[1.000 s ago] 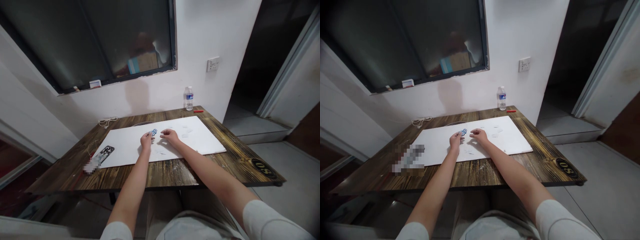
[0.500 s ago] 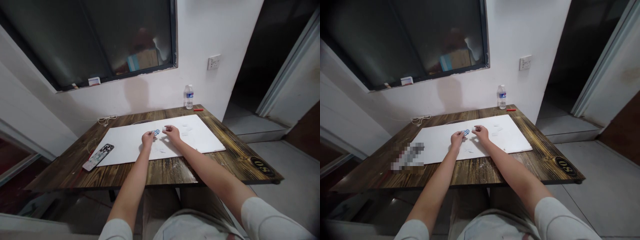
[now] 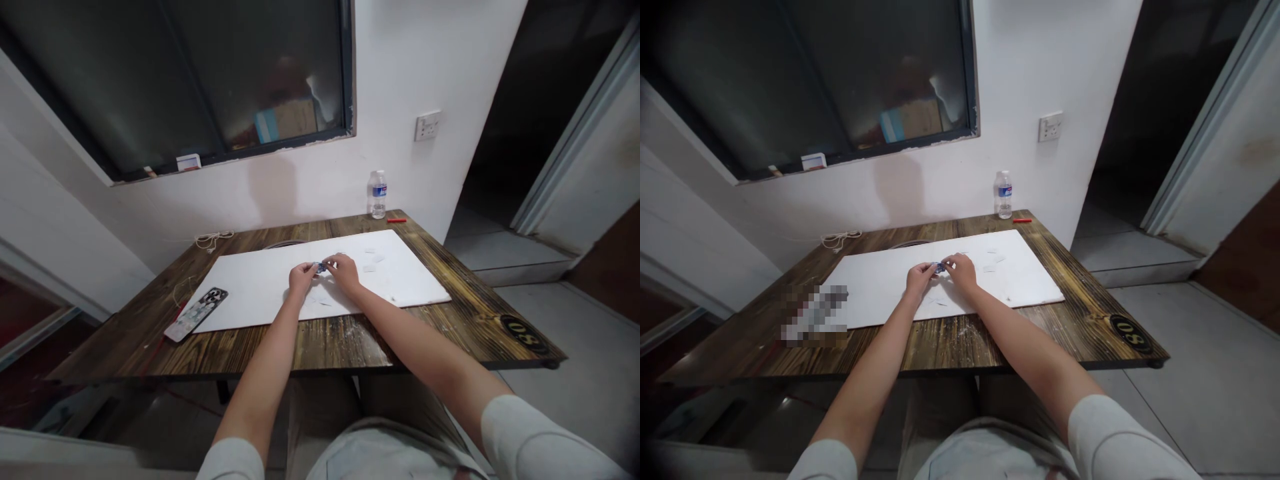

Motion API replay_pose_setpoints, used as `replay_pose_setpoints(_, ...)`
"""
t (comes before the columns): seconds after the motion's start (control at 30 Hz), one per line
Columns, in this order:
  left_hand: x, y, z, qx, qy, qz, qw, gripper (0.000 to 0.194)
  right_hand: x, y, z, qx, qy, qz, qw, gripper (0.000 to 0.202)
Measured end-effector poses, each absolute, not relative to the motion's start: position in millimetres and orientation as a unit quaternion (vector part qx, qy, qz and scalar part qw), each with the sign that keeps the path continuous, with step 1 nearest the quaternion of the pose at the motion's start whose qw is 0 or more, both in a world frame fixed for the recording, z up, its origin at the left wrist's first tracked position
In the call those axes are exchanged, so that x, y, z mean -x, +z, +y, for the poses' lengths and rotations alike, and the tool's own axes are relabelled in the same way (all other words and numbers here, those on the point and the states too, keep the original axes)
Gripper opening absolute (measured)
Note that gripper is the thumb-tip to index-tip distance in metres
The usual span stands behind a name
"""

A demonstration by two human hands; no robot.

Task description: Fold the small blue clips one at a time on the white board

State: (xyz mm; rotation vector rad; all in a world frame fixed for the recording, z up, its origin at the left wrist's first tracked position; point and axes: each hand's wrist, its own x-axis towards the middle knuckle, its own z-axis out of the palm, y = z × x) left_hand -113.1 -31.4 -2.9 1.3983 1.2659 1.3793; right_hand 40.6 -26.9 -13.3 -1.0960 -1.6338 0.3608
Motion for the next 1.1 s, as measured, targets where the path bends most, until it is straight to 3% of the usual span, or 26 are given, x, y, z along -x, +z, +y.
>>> replay_pose_setpoints(0.33,115.4,-3.6,-30.3,-0.506,0.567,0.468,0.450,0.041,-36.0,-13.9,-26.8,0.404,0.108,-0.737,0.531,0.015)
replay_pose_setpoints(0.73,116.6,-1.1,-29.8,-0.470,0.586,0.489,0.444,0.043,-31.9,-13.2,-32.1,0.381,0.103,-0.769,0.503,0.025)
replay_pose_setpoints(0.9,117.1,0.0,-29.6,-0.447,0.601,0.503,0.430,0.038,-32.3,-8.3,-33.2,0.351,0.224,-0.742,0.526,0.019)
replay_pose_setpoints(1.1,118.1,0.2,-28.9,-0.433,0.605,0.514,0.427,0.037,-32.4,0.5,-24.5,0.310,0.451,-0.586,0.598,0.029)
